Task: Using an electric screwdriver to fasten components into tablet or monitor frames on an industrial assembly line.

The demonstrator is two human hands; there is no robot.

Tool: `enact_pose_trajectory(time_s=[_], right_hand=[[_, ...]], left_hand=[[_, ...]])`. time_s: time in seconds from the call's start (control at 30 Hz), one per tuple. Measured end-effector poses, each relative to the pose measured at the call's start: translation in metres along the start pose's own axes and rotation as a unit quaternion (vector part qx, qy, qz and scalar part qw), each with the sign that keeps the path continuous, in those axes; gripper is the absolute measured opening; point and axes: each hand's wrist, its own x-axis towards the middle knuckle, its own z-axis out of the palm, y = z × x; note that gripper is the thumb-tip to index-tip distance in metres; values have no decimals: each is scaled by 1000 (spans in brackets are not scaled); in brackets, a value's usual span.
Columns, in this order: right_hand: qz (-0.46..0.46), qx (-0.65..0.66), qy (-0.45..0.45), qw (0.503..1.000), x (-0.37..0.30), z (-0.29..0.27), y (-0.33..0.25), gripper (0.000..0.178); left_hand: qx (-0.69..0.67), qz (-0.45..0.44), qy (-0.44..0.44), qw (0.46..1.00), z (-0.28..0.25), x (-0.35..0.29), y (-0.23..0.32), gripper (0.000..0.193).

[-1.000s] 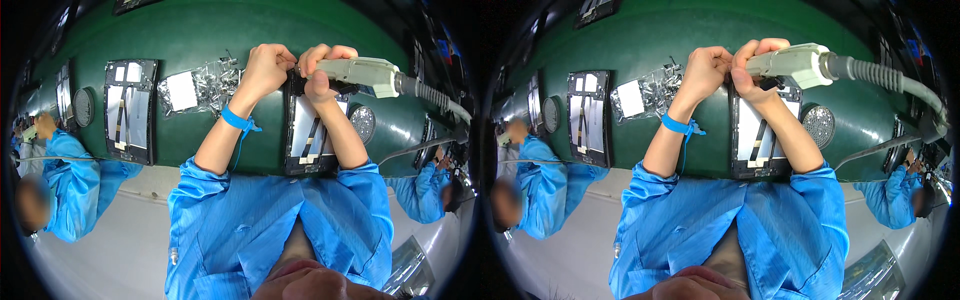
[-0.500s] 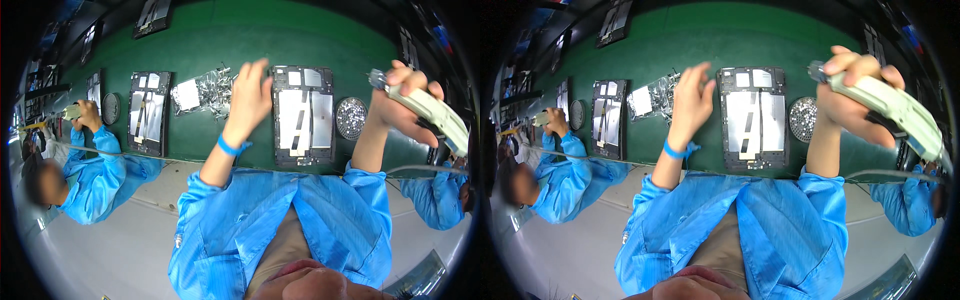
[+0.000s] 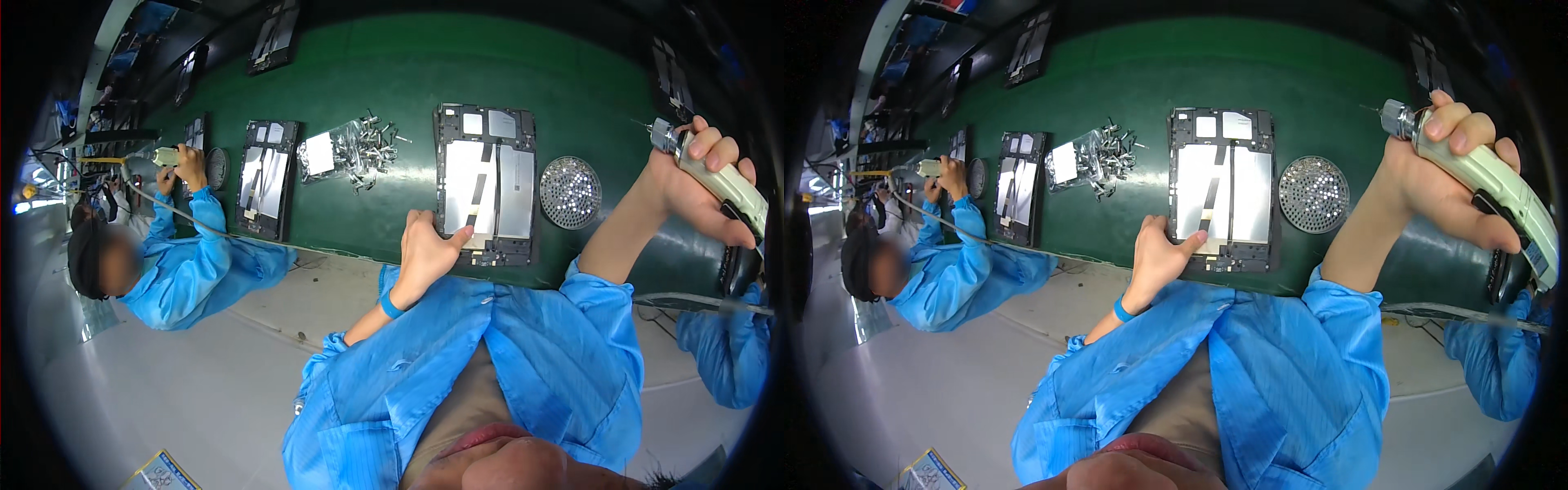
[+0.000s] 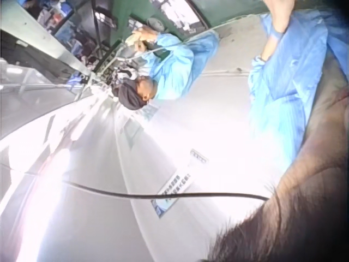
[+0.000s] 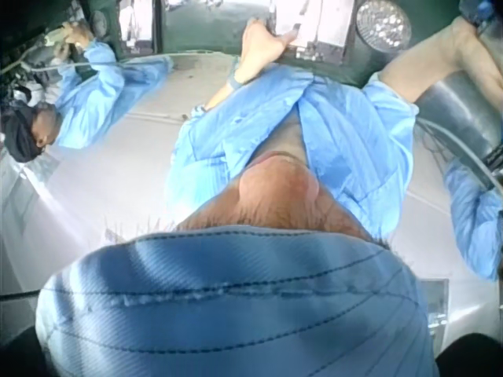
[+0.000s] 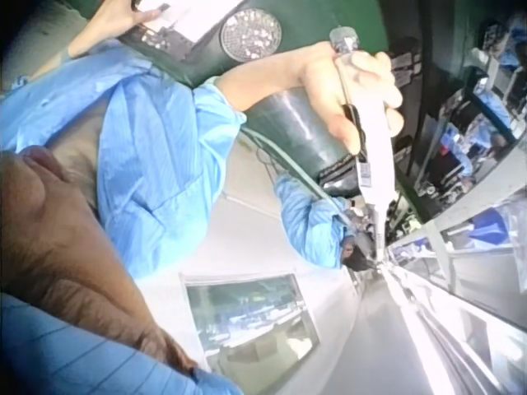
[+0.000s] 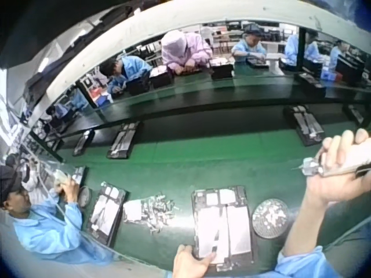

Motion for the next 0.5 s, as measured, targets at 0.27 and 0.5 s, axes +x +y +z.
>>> enact_pose_trajectory(time_s=[0.27, 0.5], right_hand=[[-5, -11, 38, 999, 3, -6, -1, 86], [-3, -3, 32, 999, 0, -11, -12, 87]], left_hand=[[-542, -63, -114, 830, -28, 11, 8, 55], [-638, 53, -125, 758, -47, -18, 10, 83]])
